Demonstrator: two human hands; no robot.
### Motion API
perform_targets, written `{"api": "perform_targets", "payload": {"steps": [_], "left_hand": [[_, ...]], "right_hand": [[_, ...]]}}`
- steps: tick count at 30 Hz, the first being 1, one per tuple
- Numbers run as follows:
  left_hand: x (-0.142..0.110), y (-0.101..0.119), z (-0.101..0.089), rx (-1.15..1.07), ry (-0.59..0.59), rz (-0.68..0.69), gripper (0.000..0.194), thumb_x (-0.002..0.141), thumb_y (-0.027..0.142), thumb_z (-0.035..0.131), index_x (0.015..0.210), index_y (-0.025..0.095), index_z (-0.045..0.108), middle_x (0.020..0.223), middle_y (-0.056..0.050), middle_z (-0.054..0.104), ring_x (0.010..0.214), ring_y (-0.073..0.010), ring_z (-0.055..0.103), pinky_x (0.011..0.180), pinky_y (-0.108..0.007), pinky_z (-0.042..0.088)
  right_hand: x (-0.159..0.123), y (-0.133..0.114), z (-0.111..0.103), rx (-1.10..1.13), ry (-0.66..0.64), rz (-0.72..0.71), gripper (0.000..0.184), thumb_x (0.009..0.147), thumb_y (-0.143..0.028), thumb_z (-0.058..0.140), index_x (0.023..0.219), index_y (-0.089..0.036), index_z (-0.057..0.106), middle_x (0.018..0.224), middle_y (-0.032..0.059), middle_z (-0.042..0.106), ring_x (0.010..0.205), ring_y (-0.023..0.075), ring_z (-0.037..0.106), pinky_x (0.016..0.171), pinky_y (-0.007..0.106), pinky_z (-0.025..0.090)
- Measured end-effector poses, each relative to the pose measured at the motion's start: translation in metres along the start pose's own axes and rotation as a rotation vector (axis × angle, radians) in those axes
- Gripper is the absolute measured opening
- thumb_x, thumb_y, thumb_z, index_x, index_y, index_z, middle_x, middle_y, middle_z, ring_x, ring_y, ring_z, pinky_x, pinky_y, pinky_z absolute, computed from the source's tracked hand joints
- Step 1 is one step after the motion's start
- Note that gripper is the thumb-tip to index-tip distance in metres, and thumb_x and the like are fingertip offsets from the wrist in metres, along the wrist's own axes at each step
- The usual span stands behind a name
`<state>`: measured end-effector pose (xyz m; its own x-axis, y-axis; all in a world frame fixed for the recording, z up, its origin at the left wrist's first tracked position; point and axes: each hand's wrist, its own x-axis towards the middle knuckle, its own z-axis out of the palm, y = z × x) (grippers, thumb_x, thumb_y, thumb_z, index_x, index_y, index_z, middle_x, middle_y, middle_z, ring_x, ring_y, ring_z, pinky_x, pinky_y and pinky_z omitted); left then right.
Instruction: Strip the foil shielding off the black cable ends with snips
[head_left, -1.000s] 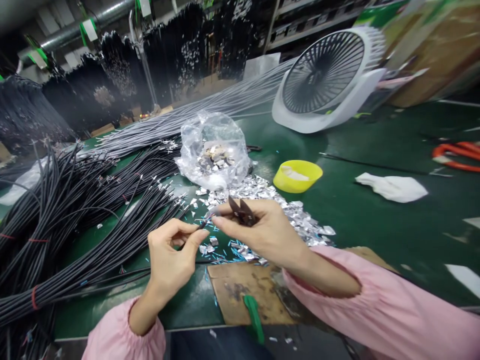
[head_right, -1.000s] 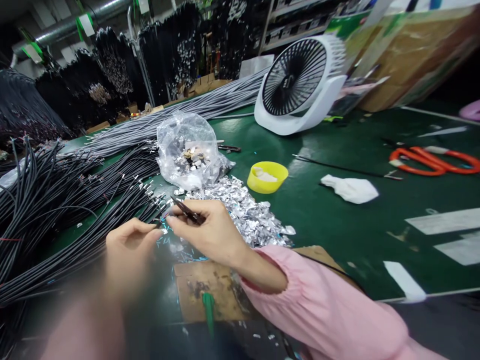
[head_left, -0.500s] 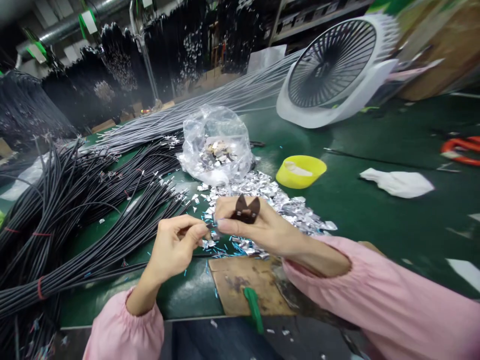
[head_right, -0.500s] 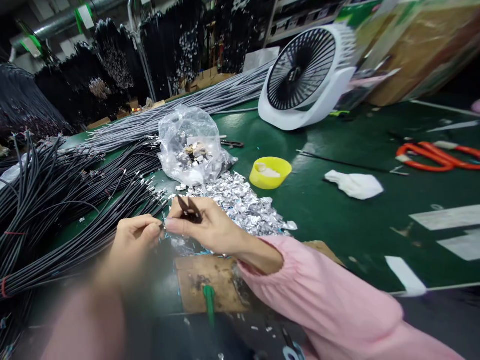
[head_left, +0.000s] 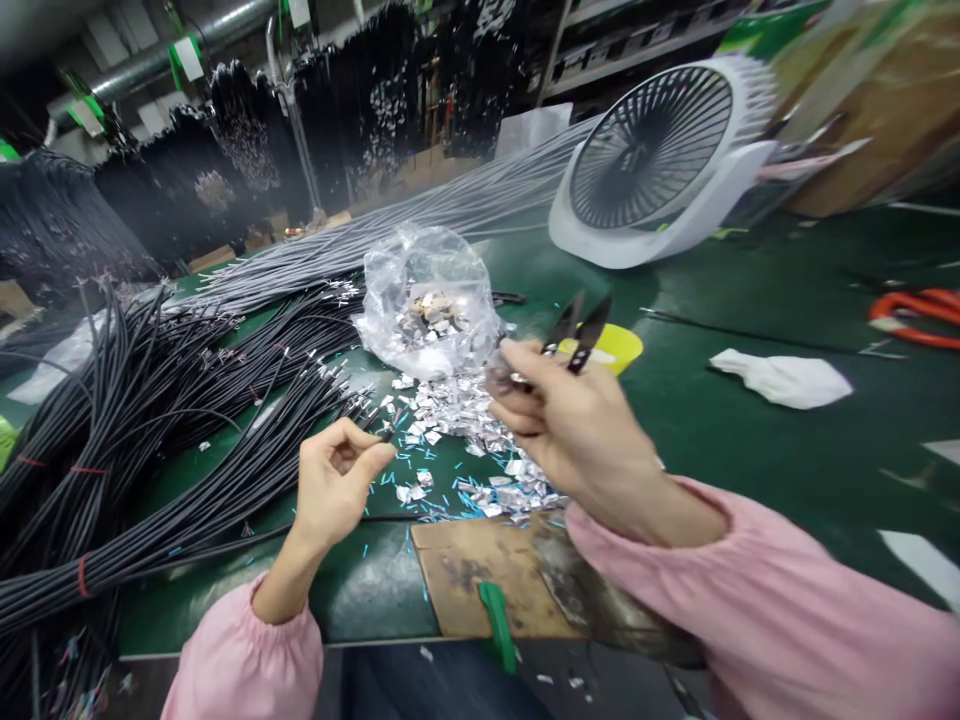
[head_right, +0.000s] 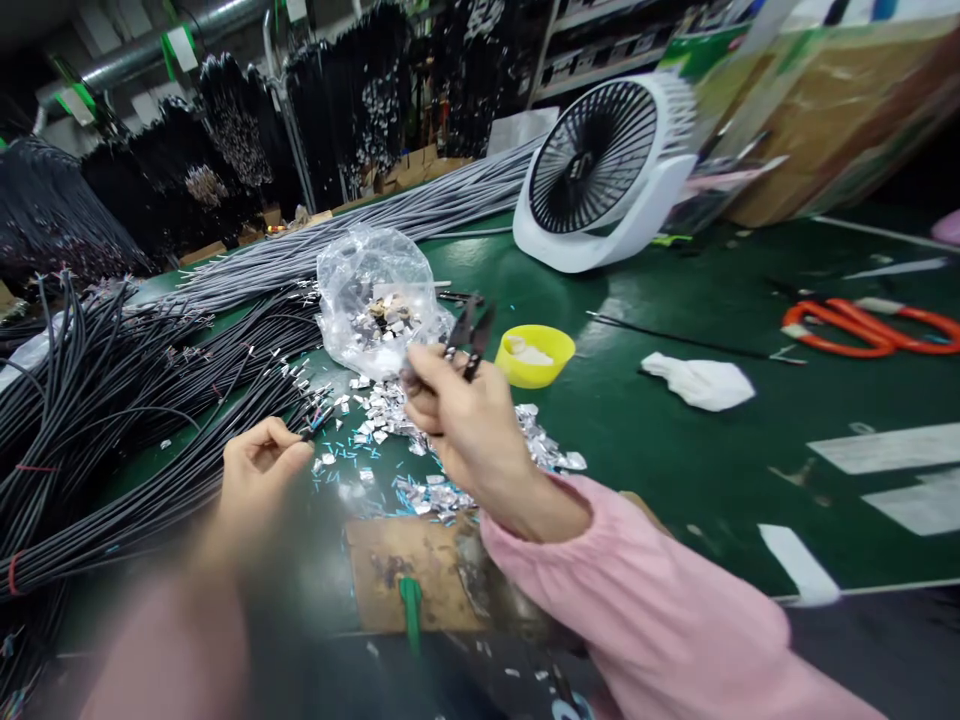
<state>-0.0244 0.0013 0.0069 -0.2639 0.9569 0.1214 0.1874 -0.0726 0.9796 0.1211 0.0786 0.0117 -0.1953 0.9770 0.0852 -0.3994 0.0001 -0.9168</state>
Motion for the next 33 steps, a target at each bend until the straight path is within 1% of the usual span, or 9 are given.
{"api": "perform_targets", "payload": {"steps": [6,11,13,16,18,23,25,29,33], "left_hand": [[-0.004,-0.001,0.003,0.031,0.024,0.001,0.022,0.067,0.027,0.068,0.057,0.014,0.053,0.053,0.004,0.048,0.050,-0.0064,0.040,0.048,-0.018,0.032],[-0.004,0.003,0.004,0.091,-0.065,-0.049,0.025,0.074,0.033,0.061,0.060,0.013,0.056,0.052,0.003,0.047,0.048,-0.0067,0.039,0.044,-0.019,0.029],[-0.004,0.006,0.004,0.084,-0.117,-0.054,0.031,0.077,0.037,0.057,0.057,0.013,0.055,0.051,0.003,0.045,0.046,-0.0061,0.036,0.043,-0.019,0.027],[-0.005,0.008,0.003,-0.029,-0.196,-0.080,0.036,0.079,0.041,0.055,0.055,0.014,0.050,0.049,0.004,0.042,0.043,-0.0048,0.033,0.040,-0.018,0.025],[-0.007,0.006,0.004,-0.093,-0.181,-0.093,0.033,0.076,0.039,0.059,0.056,0.015,0.048,0.049,0.005,0.042,0.041,-0.0044,0.034,0.040,-0.018,0.027],[-0.012,-0.003,0.012,-0.071,-0.013,-0.133,0.028,0.070,0.030,0.066,0.058,0.015,0.045,0.048,0.006,0.043,0.042,-0.0041,0.036,0.041,-0.017,0.028],[-0.014,-0.003,0.014,-0.053,0.021,-0.150,0.030,0.070,0.032,0.066,0.057,0.015,0.045,0.047,0.006,0.043,0.042,-0.0041,0.034,0.040,-0.016,0.026],[-0.016,-0.002,0.013,-0.028,0.082,-0.160,0.032,0.072,0.038,0.064,0.057,0.015,0.047,0.046,0.005,0.044,0.040,-0.0048,0.036,0.039,-0.017,0.028],[-0.015,-0.001,0.010,-0.028,0.071,-0.132,0.034,0.071,0.041,0.066,0.057,0.015,0.049,0.047,0.004,0.047,0.041,-0.0057,0.038,0.040,-0.019,0.031]], "right_hand": [[-0.007,0.008,0.007,-0.634,-0.312,-0.385,0.043,0.083,-0.047,0.050,0.053,-0.016,0.048,0.048,-0.0040,0.037,0.046,0.0063,0.033,0.042,0.021,0.026],[-0.013,0.011,0.004,-0.826,-0.310,-0.794,0.023,0.083,-0.016,0.047,0.061,-0.015,0.055,0.059,0.0016,0.052,0.053,0.0084,0.043,0.049,0.022,0.032],[-0.013,0.010,0.003,-0.780,-0.287,-0.736,0.024,0.083,-0.020,0.048,0.060,-0.015,0.053,0.057,0.0008,0.050,0.051,0.0084,0.042,0.047,0.022,0.031],[-0.013,0.009,0.005,-0.546,-0.372,-0.388,0.039,0.087,-0.042,0.046,0.056,-0.018,0.042,0.047,-0.0051,0.037,0.041,0.0067,0.033,0.041,0.021,0.028],[-0.012,0.009,0.006,-0.479,-0.433,-0.295,0.043,0.088,-0.048,0.042,0.056,-0.019,0.039,0.044,-0.0069,0.032,0.038,0.0059,0.030,0.038,0.020,0.026],[-0.013,0.012,0.002,-0.978,-0.194,-1.003,0.029,0.087,-0.021,0.050,0.058,-0.015,0.054,0.050,-0.0008,0.049,0.046,0.0075,0.041,0.045,0.022,0.029],[-0.013,0.011,-0.001,-1.126,-0.115,-1.180,0.026,0.086,-0.016,0.048,0.062,-0.015,0.057,0.053,0.0010,0.052,0.047,0.0086,0.043,0.045,0.022,0.030],[-0.012,0.006,-0.002,-1.055,0.111,-1.046,0.021,0.086,-0.014,0.047,0.068,-0.017,0.057,0.057,0.0030,0.055,0.051,0.0104,0.046,0.047,0.023,0.033],[-0.010,0.003,0.001,-0.890,-0.193,-0.790,0.020,0.086,-0.023,0.049,0.069,-0.017,0.057,0.060,0.0021,0.056,0.052,0.0103,0.047,0.049,0.024,0.035]]}}
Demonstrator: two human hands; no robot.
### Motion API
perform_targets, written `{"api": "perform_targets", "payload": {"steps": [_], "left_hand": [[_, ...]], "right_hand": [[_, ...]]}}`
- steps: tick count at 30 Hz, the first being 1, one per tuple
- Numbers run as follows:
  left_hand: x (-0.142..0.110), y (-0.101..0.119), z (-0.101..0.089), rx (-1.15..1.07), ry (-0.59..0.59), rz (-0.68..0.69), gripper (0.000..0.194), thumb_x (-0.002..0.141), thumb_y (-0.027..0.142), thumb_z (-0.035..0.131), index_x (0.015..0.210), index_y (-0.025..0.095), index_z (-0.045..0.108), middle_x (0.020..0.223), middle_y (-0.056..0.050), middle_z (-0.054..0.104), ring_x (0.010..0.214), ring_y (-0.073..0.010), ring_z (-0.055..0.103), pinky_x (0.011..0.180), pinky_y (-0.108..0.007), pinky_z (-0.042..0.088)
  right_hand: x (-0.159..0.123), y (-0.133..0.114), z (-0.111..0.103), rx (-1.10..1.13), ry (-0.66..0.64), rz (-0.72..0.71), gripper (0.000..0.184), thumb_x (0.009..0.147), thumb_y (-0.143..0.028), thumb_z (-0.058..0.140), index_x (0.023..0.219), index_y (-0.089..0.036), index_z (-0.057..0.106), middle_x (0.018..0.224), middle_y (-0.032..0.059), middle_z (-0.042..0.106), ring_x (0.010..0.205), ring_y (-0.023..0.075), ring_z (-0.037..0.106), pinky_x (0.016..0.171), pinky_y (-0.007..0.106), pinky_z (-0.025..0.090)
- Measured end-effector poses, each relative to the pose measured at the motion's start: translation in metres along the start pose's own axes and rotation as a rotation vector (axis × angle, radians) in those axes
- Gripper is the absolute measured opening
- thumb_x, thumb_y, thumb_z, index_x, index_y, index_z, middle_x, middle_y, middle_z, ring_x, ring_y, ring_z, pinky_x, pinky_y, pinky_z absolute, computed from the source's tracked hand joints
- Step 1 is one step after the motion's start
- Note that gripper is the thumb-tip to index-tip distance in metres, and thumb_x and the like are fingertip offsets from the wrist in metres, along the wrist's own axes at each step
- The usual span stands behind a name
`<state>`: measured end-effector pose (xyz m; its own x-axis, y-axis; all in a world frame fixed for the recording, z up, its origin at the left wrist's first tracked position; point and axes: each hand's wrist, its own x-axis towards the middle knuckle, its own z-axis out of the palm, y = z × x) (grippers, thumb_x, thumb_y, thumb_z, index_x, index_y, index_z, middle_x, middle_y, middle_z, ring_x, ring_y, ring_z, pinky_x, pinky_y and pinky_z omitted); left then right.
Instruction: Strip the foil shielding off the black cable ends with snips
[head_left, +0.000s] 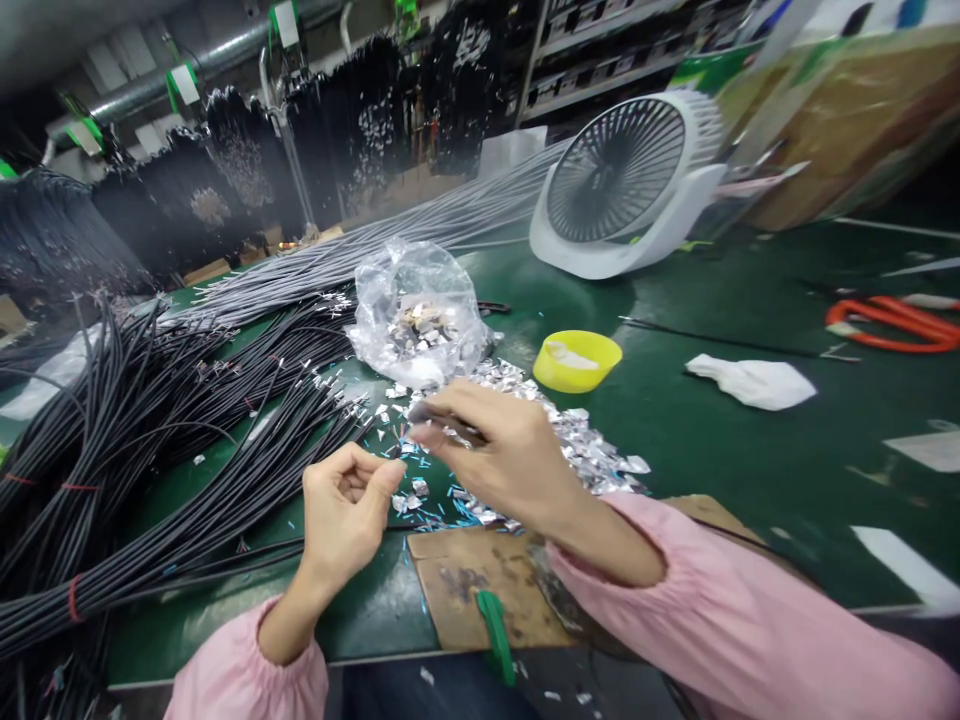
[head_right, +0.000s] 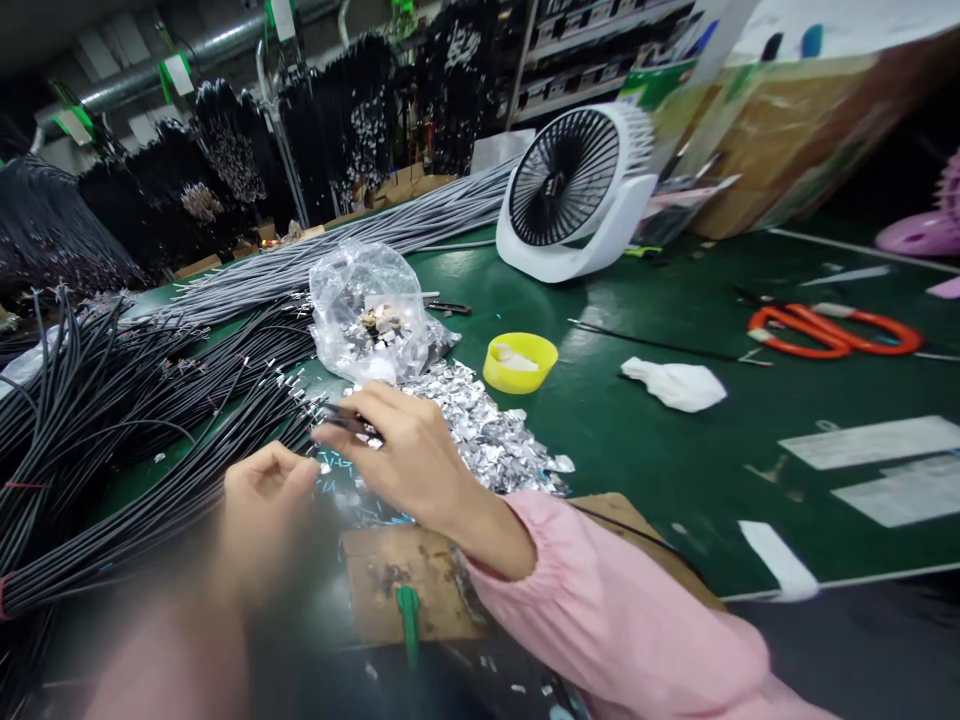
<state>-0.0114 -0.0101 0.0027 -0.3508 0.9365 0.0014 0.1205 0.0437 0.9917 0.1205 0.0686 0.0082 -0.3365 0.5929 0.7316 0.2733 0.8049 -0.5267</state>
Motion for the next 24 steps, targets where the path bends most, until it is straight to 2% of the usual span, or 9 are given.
{"api": "perform_targets", "payload": {"steps": [2,5,8,10,13,15,16,21,24], "left_hand": [[0.001,0.001,-0.001,0.015,-0.025,0.021,0.033,0.072,0.040,0.064,0.057,0.015,0.050,0.048,0.004,0.047,0.043,-0.0060,0.039,0.041,-0.019,0.031],[0.003,0.002,-0.002,0.063,-0.064,0.057,0.027,0.072,0.035,0.064,0.059,0.015,0.052,0.050,0.005,0.046,0.045,-0.0064,0.038,0.042,-0.019,0.031],[0.003,-0.002,-0.001,0.122,-0.028,0.138,0.024,0.072,0.031,0.065,0.059,0.016,0.052,0.051,0.004,0.046,0.048,-0.0073,0.040,0.044,-0.019,0.033],[0.002,-0.006,0.000,0.160,0.013,0.176,0.024,0.073,0.031,0.065,0.059,0.017,0.051,0.050,0.005,0.045,0.048,-0.0078,0.040,0.045,-0.019,0.034],[0.001,-0.009,0.002,0.174,0.029,0.170,0.026,0.073,0.032,0.065,0.058,0.017,0.050,0.049,0.004,0.047,0.046,-0.0080,0.042,0.044,-0.020,0.034],[0.001,-0.009,0.002,0.143,0.039,0.135,0.026,0.072,0.032,0.065,0.057,0.016,0.051,0.049,0.004,0.049,0.045,-0.0079,0.043,0.043,-0.020,0.034],[0.000,-0.007,0.002,0.119,0.048,0.117,0.026,0.072,0.033,0.065,0.057,0.016,0.052,0.049,0.004,0.049,0.044,-0.0079,0.044,0.042,-0.020,0.034],[-0.001,0.000,-0.001,0.050,0.071,0.095,0.025,0.071,0.034,0.066,0.060,0.015,0.055,0.050,0.003,0.052,0.045,-0.0074,0.045,0.042,-0.019,0.035],[0.001,0.002,-0.002,0.056,0.047,0.099,0.024,0.070,0.033,0.066,0.059,0.014,0.056,0.049,0.003,0.052,0.045,-0.0069,0.044,0.042,-0.018,0.034]], "right_hand": [[0.002,0.000,0.001,0.172,-0.147,0.061,0.026,0.085,-0.030,0.051,0.064,-0.017,0.056,0.059,0.0017,0.054,0.054,0.0104,0.047,0.051,0.024,0.035],[0.002,0.000,0.003,0.526,-0.292,0.289,0.037,0.083,-0.045,0.051,0.058,-0.018,0.047,0.053,-0.0027,0.043,0.048,0.0086,0.039,0.046,0.023,0.032],[0.001,-0.001,0.004,0.670,-0.344,0.424,0.039,0.082,-0.050,0.048,0.058,-0.020,0.042,0.049,-0.0059,0.034,0.042,0.0072,0.031,0.041,0.022,0.028],[-0.001,-0.002,0.004,0.481,-0.225,0.305,0.034,0.083,-0.040,0.051,0.057,-0.019,0.044,0.051,-0.0036,0.039,0.045,0.0080,0.034,0.044,0.023,0.029],[-0.002,-0.001,0.001,0.086,0.092,0.120,0.026,0.082,-0.023,0.052,0.057,-0.018,0.048,0.057,0.0001,0.046,0.050,0.0092,0.037,0.049,0.025,0.030],[-0.001,0.002,0.000,-0.035,0.263,0.154,0.024,0.082,-0.021,0.051,0.058,-0.019,0.049,0.056,0.0003,0.046,0.050,0.0100,0.038,0.049,0.026,0.030],[0.000,0.003,0.000,-0.027,0.289,0.189,0.023,0.082,-0.022,0.052,0.059,-0.019,0.051,0.056,0.0004,0.047,0.050,0.0106,0.039,0.050,0.026,0.032],[0.001,0.005,0.003,0.287,-0.054,0.288,0.018,0.080,-0.032,0.056,0.072,-0.017,0.065,0.060,0.0012,0.056,0.053,0.0119,0.048,0.049,0.025,0.036],[0.001,0.001,0.002,0.313,-0.146,0.282,0.021,0.079,-0.032,0.056,0.069,-0.016,0.065,0.054,-0.0002,0.052,0.050,0.0105,0.044,0.046,0.024,0.034]]}}
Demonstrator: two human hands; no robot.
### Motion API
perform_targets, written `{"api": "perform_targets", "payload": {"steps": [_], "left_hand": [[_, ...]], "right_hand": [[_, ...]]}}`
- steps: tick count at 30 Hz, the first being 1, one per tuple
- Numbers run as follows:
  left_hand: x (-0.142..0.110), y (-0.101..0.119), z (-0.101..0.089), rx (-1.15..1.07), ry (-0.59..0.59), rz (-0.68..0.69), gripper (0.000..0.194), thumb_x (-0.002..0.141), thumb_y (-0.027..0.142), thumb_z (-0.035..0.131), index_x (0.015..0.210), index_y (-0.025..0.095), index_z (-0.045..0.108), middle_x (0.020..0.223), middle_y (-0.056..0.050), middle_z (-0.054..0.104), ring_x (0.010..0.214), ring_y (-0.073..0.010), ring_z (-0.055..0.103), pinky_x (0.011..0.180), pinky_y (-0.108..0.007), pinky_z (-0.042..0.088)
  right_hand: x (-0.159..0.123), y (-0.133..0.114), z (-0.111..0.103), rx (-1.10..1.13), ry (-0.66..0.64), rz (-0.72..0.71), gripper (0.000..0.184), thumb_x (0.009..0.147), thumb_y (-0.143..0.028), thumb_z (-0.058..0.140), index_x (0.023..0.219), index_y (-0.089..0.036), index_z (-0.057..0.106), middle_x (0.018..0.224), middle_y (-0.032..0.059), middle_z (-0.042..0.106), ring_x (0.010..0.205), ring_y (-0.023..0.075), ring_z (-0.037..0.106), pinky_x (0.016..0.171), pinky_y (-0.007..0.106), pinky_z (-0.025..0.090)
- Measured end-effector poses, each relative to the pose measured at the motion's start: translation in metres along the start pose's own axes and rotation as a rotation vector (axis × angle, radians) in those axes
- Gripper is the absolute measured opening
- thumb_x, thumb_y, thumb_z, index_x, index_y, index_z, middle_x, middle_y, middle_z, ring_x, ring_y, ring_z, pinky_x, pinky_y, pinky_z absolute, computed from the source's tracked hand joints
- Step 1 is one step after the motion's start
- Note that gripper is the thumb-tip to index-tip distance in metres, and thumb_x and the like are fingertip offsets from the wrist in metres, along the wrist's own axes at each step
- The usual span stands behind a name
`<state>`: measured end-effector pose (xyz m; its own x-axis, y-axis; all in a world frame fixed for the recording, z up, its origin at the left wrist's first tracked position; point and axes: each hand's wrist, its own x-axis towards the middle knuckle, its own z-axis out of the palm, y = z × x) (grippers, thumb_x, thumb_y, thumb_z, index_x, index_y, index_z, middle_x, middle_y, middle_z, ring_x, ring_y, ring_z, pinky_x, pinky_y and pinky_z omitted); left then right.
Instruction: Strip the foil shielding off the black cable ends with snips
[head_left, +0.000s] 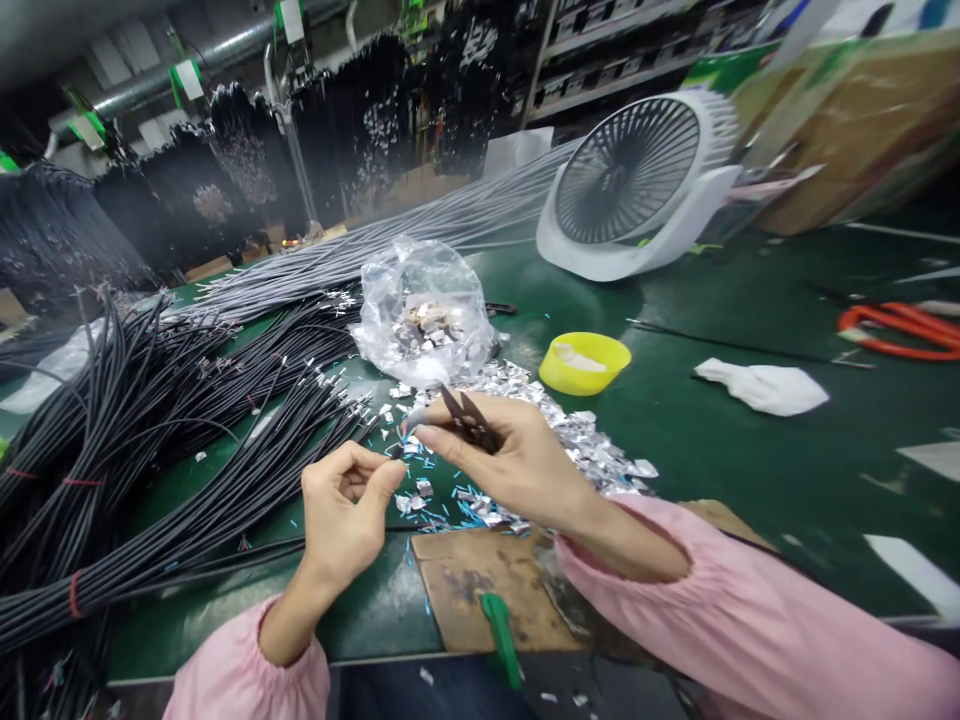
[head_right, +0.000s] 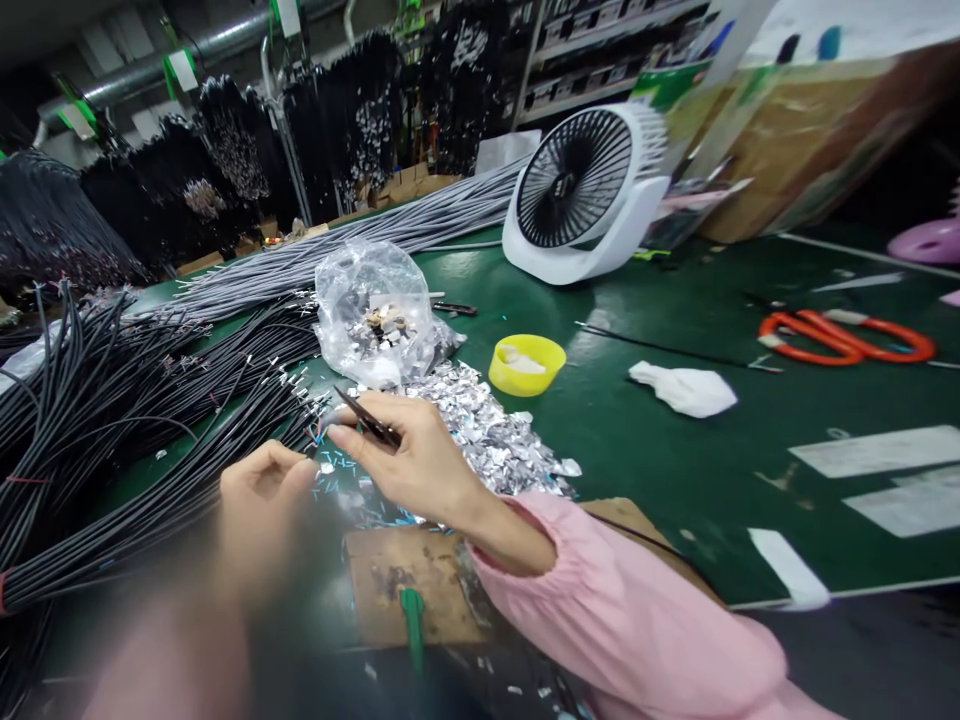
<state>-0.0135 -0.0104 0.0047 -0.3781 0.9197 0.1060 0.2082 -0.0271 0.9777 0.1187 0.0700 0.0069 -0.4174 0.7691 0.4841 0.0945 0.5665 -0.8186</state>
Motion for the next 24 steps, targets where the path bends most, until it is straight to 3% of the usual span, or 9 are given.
{"api": "perform_targets", "payload": {"steps": [12,18,24], "left_hand": [[0.0011,0.0000,-0.0014,0.002,-0.082,0.006,0.029,0.072,0.039,0.064,0.059,0.013,0.058,0.049,0.002,0.049,0.043,-0.0061,0.041,0.041,-0.018,0.032],[0.0036,-0.0008,-0.0046,-0.071,-0.153,-0.056,0.039,0.074,0.050,0.061,0.063,0.012,0.060,0.050,0.001,0.050,0.042,-0.0053,0.039,0.039,-0.018,0.030],[0.0049,-0.0025,-0.0052,-0.103,-0.174,-0.102,0.042,0.074,0.053,0.061,0.061,0.012,0.058,0.049,0.002,0.046,0.040,-0.0042,0.037,0.038,-0.017,0.027]], "right_hand": [[-0.0018,-0.0071,0.0007,0.019,0.043,-0.047,0.017,0.068,-0.018,0.056,0.052,-0.016,0.060,0.048,-0.0029,0.045,0.044,0.0063,0.037,0.043,0.021,0.029],[-0.0015,-0.0030,0.0004,0.131,0.040,0.195,0.016,0.066,-0.028,0.060,0.059,-0.014,0.066,0.045,-0.0021,0.046,0.044,0.0072,0.036,0.040,0.021,0.028],[-0.0018,-0.0027,0.0010,0.250,0.058,0.266,0.016,0.063,-0.029,0.064,0.061,-0.014,0.069,0.044,-0.0026,0.044,0.043,0.0067,0.036,0.039,0.020,0.029]]}}
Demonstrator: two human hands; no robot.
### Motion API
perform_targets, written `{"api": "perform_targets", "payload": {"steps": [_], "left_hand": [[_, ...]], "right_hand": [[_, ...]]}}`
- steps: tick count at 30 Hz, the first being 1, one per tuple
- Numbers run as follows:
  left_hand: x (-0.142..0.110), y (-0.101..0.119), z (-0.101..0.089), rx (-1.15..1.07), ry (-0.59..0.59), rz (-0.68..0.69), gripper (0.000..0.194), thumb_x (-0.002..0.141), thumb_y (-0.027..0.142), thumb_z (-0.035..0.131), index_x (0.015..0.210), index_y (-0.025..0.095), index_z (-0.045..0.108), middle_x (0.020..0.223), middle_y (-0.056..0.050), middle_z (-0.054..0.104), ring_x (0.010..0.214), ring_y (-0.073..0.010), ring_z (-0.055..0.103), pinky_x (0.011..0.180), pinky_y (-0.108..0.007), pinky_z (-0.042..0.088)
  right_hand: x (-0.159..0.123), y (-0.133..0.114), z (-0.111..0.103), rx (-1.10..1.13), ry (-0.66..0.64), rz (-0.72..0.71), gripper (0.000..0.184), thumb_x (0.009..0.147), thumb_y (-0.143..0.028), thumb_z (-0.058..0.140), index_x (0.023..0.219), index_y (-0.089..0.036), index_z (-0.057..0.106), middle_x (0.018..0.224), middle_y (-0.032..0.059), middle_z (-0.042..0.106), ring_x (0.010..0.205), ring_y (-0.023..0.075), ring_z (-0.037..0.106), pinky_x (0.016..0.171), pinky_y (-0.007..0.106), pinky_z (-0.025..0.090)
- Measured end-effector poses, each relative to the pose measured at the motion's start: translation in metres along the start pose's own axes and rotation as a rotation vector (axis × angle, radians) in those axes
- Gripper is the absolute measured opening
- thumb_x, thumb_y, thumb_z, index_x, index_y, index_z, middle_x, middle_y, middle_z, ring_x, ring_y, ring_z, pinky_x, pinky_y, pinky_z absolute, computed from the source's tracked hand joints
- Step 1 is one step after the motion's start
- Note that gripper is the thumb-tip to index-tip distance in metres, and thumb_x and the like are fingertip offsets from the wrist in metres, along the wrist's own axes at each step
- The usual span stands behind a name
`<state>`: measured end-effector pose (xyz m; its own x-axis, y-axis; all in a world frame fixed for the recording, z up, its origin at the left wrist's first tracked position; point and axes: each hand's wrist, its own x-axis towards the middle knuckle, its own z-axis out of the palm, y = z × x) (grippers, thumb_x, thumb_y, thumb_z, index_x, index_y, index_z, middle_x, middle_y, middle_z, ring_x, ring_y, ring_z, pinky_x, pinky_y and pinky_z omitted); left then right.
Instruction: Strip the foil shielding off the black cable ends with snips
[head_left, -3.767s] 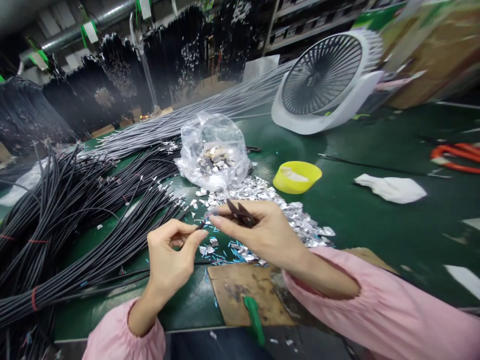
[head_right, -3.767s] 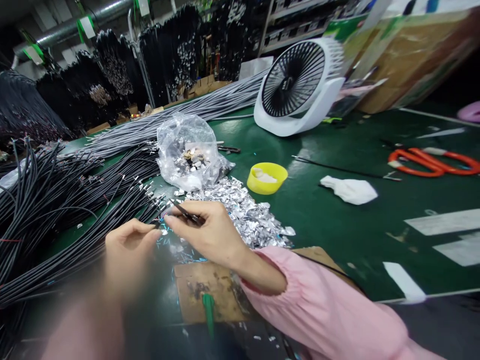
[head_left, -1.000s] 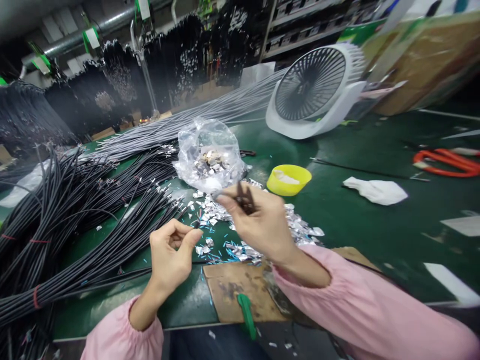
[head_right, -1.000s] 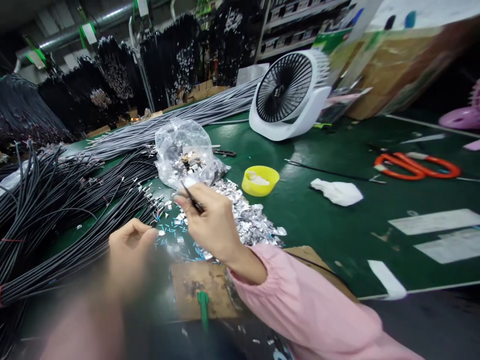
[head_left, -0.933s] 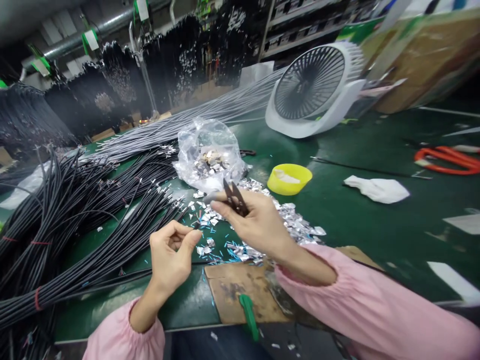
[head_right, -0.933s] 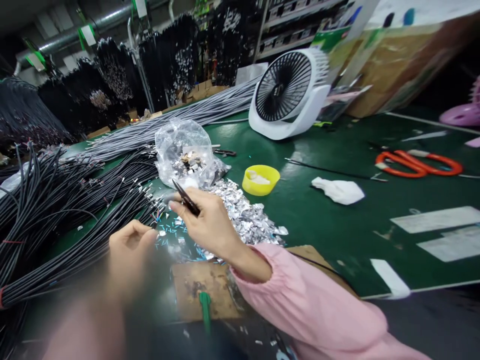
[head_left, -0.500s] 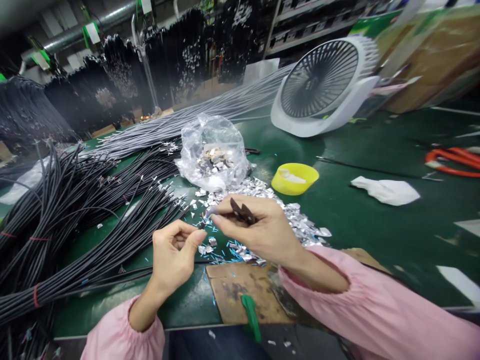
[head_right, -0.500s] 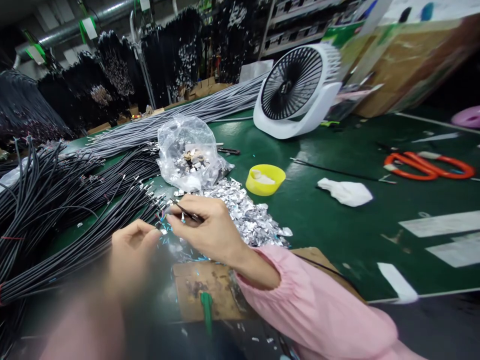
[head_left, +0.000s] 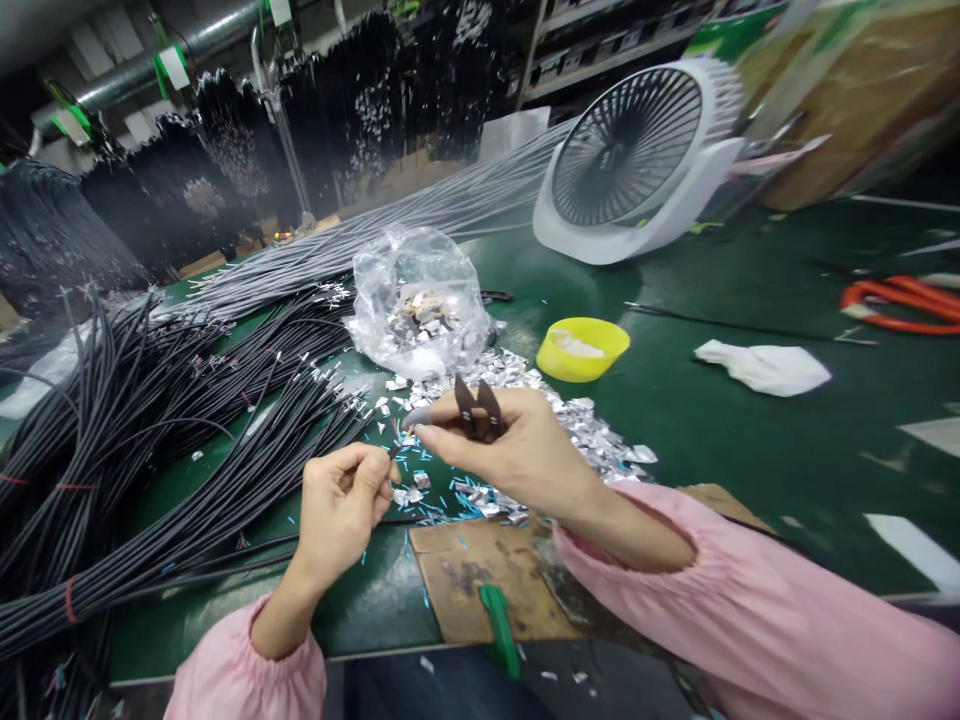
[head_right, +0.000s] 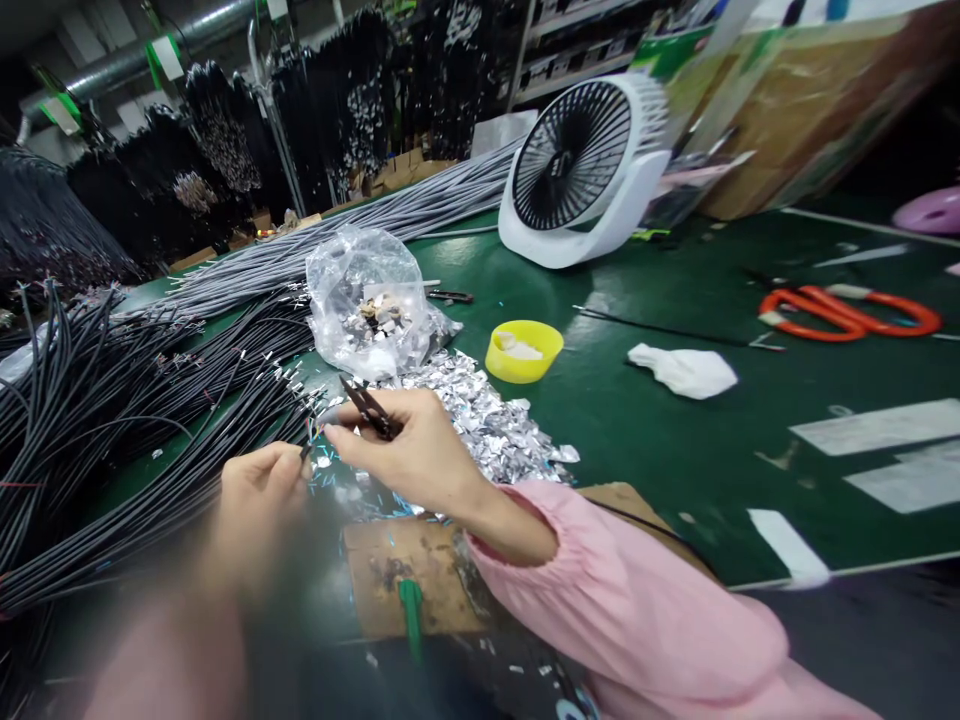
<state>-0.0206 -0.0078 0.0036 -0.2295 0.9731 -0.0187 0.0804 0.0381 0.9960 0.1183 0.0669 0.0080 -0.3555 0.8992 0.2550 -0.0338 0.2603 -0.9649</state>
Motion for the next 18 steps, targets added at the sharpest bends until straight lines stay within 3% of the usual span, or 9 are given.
{"api": "perform_targets", "payload": {"steps": [9,18], "left_hand": [[0.0016,0.0029,0.0005,-0.028,-0.014,-0.015,0.043,0.072,0.053,0.062,0.059,0.013,0.054,0.048,0.003,0.044,0.039,-0.0034,0.036,0.037,-0.017,0.025],[0.0026,0.0081,-0.0021,-0.075,-0.098,-0.056,0.049,0.073,0.053,0.061,0.050,0.015,0.039,0.045,0.006,0.036,0.036,-0.0018,0.031,0.037,-0.017,0.021]], "right_hand": [[-0.0013,-0.0007,0.0015,-0.007,-0.023,0.038,0.017,0.060,-0.028,0.061,0.062,-0.013,0.068,0.043,-0.0036,0.041,0.041,0.0059,0.034,0.038,0.020,0.026],[-0.0008,0.0000,0.0013,-0.018,-0.014,0.022,0.020,0.061,-0.031,0.062,0.062,-0.012,0.069,0.043,-0.0027,0.043,0.041,0.0059,0.035,0.037,0.020,0.027]]}}
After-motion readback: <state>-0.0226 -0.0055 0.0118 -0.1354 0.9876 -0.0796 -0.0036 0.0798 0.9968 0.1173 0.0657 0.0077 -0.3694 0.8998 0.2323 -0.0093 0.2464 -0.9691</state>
